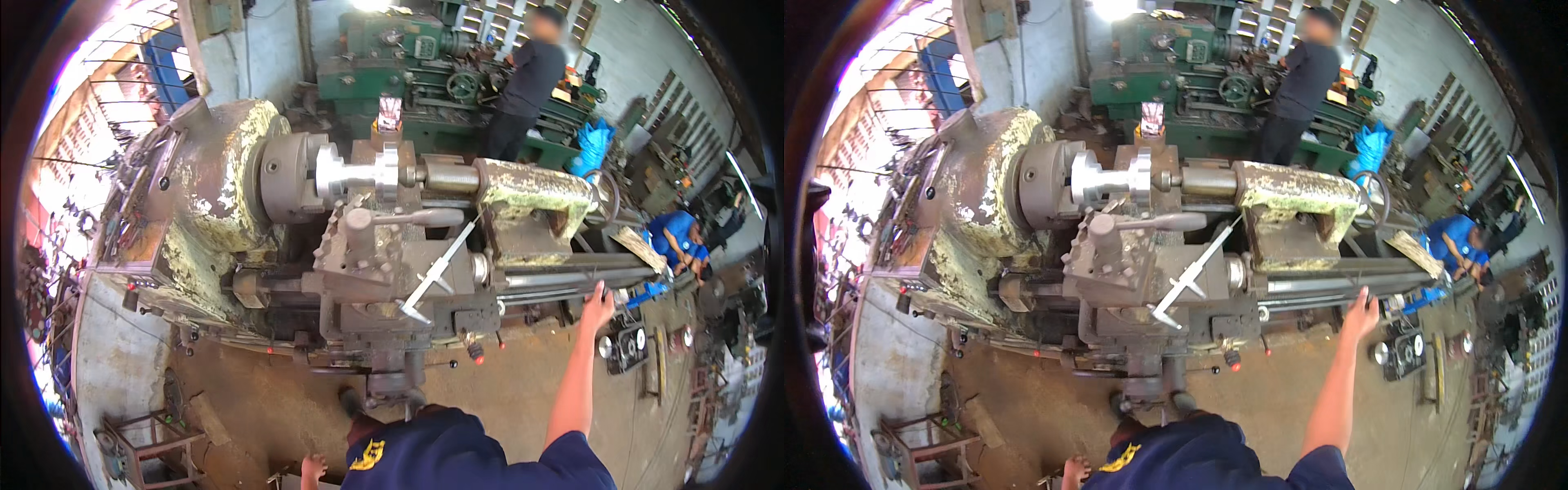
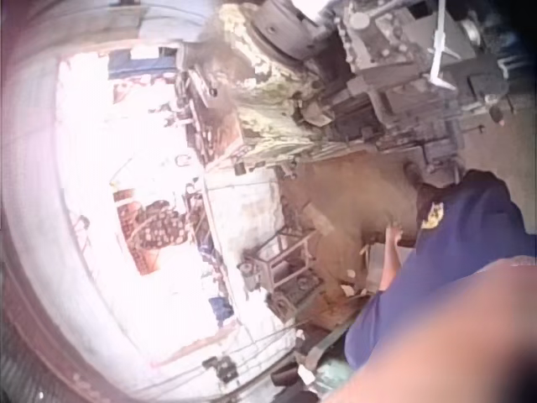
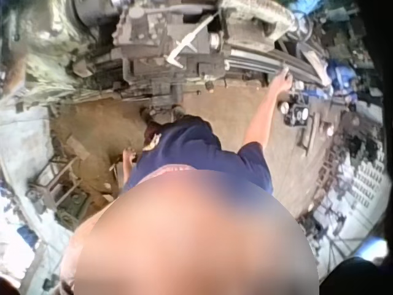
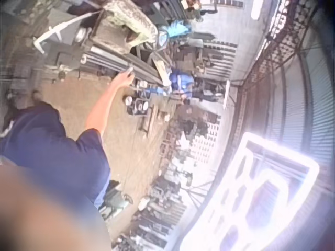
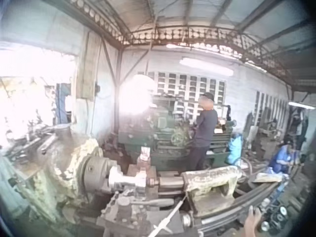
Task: The person uses a caliper to measure the diameter of a metal shaft mounted on a lathe. They repeatedly adjust the caliper jaws and reposition the tool to take multiple measurements along the shaft's length while a coworker observes.
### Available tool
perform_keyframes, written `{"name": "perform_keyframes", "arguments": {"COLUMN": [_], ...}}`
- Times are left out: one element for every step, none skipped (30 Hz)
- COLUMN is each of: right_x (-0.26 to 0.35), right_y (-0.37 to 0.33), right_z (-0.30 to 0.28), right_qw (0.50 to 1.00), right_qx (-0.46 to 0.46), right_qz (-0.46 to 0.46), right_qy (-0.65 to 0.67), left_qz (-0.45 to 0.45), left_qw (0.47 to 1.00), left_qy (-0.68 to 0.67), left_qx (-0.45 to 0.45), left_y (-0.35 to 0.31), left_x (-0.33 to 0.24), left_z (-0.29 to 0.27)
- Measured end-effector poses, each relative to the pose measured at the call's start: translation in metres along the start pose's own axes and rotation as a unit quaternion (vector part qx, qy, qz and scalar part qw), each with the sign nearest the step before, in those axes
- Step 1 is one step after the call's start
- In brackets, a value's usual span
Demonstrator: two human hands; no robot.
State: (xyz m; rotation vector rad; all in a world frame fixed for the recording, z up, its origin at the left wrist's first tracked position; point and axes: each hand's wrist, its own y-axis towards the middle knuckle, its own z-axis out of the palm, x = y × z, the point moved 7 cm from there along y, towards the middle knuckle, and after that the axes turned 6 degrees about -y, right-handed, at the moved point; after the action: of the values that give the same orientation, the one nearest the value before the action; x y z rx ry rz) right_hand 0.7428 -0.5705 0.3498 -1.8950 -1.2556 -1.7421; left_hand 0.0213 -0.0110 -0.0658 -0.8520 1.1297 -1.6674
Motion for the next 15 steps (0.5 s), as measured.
{"name": "perform_keyframes", "arguments": {"right_x": [0.026, 0.061, 0.093, 0.128, 0.162, 0.196, 0.227, 0.257, 0.288, 0.316, 0.338, 0.363, 0.384, 0.402, 0.418], "right_y": [-0.01, -0.021, -0.033, -0.043, -0.051, -0.06, -0.069, -0.079, -0.086, -0.091, -0.097, -0.102, -0.107, -0.111, -0.116], "right_z": [0.004, 0.009, 0.017, 0.03, 0.045, 0.06, 0.075, 0.09, 0.107, 0.12, 0.134, 0.145, 0.157, 0.167, 0.177], "right_qw": [0.998, 0.999, 0.998, 0.998, 0.996, 0.995, 0.992, 0.988, 0.977, 0.975, 0.968, 0.964, 0.956, 0.953, 0.948], "right_qx": [-0.024, -0.003, -0.017, 0.001, 0.023, 0.047, 0.074, 0.109, 0.157, 0.174, 0.207, 0.221, 0.247, 0.248, 0.258], "right_qz": [0.037, 0.023, 0.024, 0.019, 0.025, 0.008, -0.005, -0.028, -0.054, -0.081, -0.085, -0.126, -0.137, -0.15, -0.155], "right_qy": [0.049, 0.03, 0.048, 0.063, 0.082, 0.088, 0.099, 0.105, 0.131, 0.109, 0.113, 0.081, 0.082, 0.086, 0.105], "left_qz": [0.047, 0.122, 0.142, 0.157, 0.158, 0.172, 0.165, 0.21, 0.228, 0.314, 0.343, 0.38, 0.399, 0.412, 0.44], "left_qw": [0.988, 0.888, 0.797, 0.715, 0.657, 0.617, 0.57, 0.649, 0.667, 0.667, 0.692, 0.719, 0.694, 0.689, 0.654], "left_qy": [0.147, 0.432, 0.569, 0.663, 0.721, 0.758, 0.797, 0.717, 0.694, 0.668, 0.633, 0.581, 0.594, 0.588, 0.599], "left_qx": [-0.034, -0.105, -0.142, -0.155, -0.154, -0.124, -0.114, -0.142, -0.147, -0.101, -0.047, 0.03, 0.075, 0.102, 0.14], "left_y": [-0.001, -0.009, -0.019, -0.035, -0.054, -0.076, -0.101, -0.134, -0.164, -0.2, -0.229, -0.259, -0.287, -0.309, -0.332], "left_x": [-0.03, -0.066, -0.098, -0.129, -0.159, -0.194, -0.227, -0.261, -0.29, -0.313, -0.325, -0.333, -0.335, -0.333, -0.33], "left_z": [0.001, 0.007, 0.021, 0.041, 0.063, 0.093, 0.122, 0.149, 0.184, 0.228, 0.269, 0.311, 0.351, 0.387, 0.424]}}
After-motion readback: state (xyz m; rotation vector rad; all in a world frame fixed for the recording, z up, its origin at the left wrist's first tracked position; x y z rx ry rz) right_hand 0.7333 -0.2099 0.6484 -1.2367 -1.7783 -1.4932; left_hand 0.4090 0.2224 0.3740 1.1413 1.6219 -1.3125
